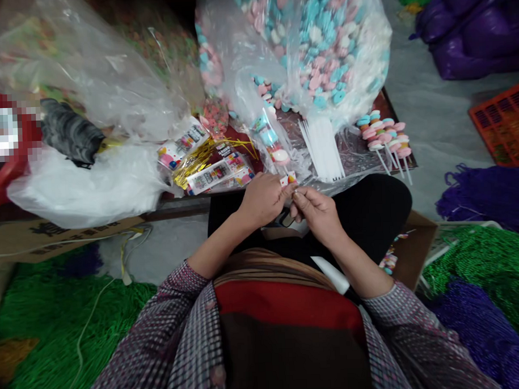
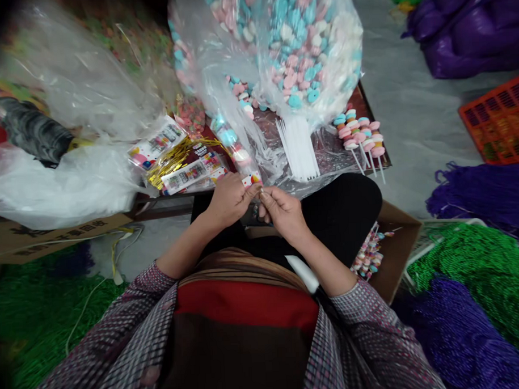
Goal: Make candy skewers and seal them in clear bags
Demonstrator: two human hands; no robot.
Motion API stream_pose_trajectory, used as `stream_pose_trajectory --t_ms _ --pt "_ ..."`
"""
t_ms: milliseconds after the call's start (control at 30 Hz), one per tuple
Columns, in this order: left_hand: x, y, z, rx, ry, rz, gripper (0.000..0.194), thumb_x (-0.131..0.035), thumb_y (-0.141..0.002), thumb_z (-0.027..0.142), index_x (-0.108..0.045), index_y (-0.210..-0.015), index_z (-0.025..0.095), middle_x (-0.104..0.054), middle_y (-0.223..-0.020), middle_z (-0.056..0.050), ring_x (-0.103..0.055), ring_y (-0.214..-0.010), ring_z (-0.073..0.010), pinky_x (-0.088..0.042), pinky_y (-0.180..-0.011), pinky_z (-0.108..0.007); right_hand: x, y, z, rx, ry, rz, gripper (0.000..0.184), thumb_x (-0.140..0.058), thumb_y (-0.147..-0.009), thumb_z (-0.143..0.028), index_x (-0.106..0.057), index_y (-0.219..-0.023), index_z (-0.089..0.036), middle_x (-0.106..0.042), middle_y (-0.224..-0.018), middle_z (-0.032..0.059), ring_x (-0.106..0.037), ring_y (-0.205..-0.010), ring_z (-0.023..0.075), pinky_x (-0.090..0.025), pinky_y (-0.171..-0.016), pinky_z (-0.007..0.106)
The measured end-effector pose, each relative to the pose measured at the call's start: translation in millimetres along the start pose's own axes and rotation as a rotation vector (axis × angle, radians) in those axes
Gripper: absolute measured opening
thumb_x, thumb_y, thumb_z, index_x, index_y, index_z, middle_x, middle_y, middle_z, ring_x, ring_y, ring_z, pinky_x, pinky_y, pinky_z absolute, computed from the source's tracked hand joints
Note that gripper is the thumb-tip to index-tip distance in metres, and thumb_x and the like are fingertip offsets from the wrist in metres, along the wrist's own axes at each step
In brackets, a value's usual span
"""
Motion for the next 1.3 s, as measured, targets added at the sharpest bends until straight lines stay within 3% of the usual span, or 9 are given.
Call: stream_pose_trajectory --t_ms 200,300,500,667,867,1033,1100,1200,1300 --pt "-2.1 3 5 0.021 0.036 -0.08 0.054 -0.059 -0.088 0.069 -0.05 -0.058 0.024 -0.047 -0.06 -0.002 -0.05 -0.069 -0.0221 -0.039 -0.081 -0.038 3 -1 -1 0.025 0.057 0.014 0.054 -0.064 -0.086 -0.073 -0.059 -0.073 -0.021 -0.055 -0.054 -0.0059 -0.044 -0.046 0.0066 -0.035 -0.047 0.022" --pt "8.9 5 -3 0.103 0.122 -0.127 0.051 -0.07 -0.079 0.07 -0.059 -0.067 0.021 -0.055 -0.065 -0.001 -0.05 -0.068 -0.0179 -0.038 -0.075 -0.033 4 0 2 -0.01 -0.003 0.015 0.052 -0.066 -0.085 -0.072 -0.06 -0.075 -0.021 -0.056 -0.056 -0.006 -0.045 -0.047 0.0064 -0.036 -0.048 0.022" --pt "20.4 -6 -3 0.278 0.847 0.002 0.075 -0.079 -0.066 0.076 -0.06 -0.116 0.023 -0.071 -0.09 -0.004 -0.067 -0.091 -0.0209 -0.048 -0.08 -0.03 -3 -1 3 -0.008 -0.035 -0.019 0.051 -0.067 -0.084 -0.072 -0.063 -0.083 -0.021 -0.057 -0.056 -0.0069 -0.045 -0.045 0.0071 -0.036 -0.047 0.023" --pt "-5.6 -12 18 0.381 1.105 -0.037 0.069 -0.089 -0.069 0.056 -0.06 -0.122 0.023 -0.063 -0.068 0.002 -0.071 -0.084 -0.0218 -0.05 -0.064 -0.027 -6 -1 2 0.016 -0.016 -0.039 0.05 -0.065 -0.086 -0.072 -0.065 -0.084 -0.022 -0.056 -0.055 -0.0072 -0.045 -0.045 0.0071 -0.037 -0.047 0.023" --pt "-22.9 0 18 0.395 1.128 -0.073 0.056 -0.082 -0.076 0.058 -0.067 -0.116 0.021 -0.046 -0.051 0.01 -0.051 -0.043 -0.0095 -0.04 -0.041 -0.021 -12 1 4 0.024 -0.049 -0.044 0.046 -0.065 -0.089 -0.068 -0.068 -0.083 -0.022 -0.055 -0.055 -0.0069 -0.043 -0.044 0.0067 -0.038 -0.047 0.023" --pt "-22.1 4 7 0.361 0.977 -0.096 0.054 -0.073 -0.081 0.065 -0.07 -0.109 0.019 -0.059 -0.062 0.006 -0.047 -0.041 -0.0073 -0.039 -0.04 -0.021 -14 -6 7 -0.018 -0.017 -0.157 0.049 -0.065 -0.09 -0.065 -0.065 -0.07 -0.021 -0.058 -0.056 -0.0044 -0.047 -0.046 0.0072 -0.041 -0.048 0.024" --pt "-11.6 3 4 0.314 0.853 -0.061 0.05 -0.068 -0.085 0.065 -0.072 -0.101 0.018 -0.06 -0.063 0.004 -0.046 -0.045 -0.0068 -0.04 -0.046 -0.022 -4 -13 -1 -0.019 0.086 -0.254 0.047 -0.068 -0.088 -0.064 -0.069 -0.071 -0.02 -0.063 -0.06 -0.0019 -0.055 -0.05 0.0092 -0.046 -0.052 0.025" --pt "7.5 3 3 0.252 0.621 -0.018 0.048 -0.064 -0.088 0.065 -0.071 -0.089 0.017 -0.057 -0.06 0.003 -0.046 -0.053 -0.0083 -0.039 -0.054 -0.024 28 -25 -25 0.058 0.175 -0.128 0.038 -0.074 -0.086 -0.059 -0.078 -0.091 -0.021 -0.072 -0.073 0.0013 -0.063 -0.062 0.0124 -0.053 -0.062 0.028" --pt "7.4 8 8 0.24 0.526 -0.201 0.047 -0.061 -0.09 0.064 -0.069 -0.086 0.018 -0.052 -0.057 0.004 -0.045 -0.054 -0.0099 -0.036 -0.055 -0.025 44 -28 -48 0.115 0.037 -0.081 0.041 -0.08 -0.083 -0.053 -0.077 -0.113 -0.025 -0.079 -0.099 0.0037 -0.071 -0.082 0.0154 -0.059 -0.074 0.029"
Point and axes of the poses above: each hand's wrist, its own y-axis away from the middle knuckle, its own x-axis out of the back of the hand, z = x × y, the point moved 5 cm from there along -y, towards the middle knuckle
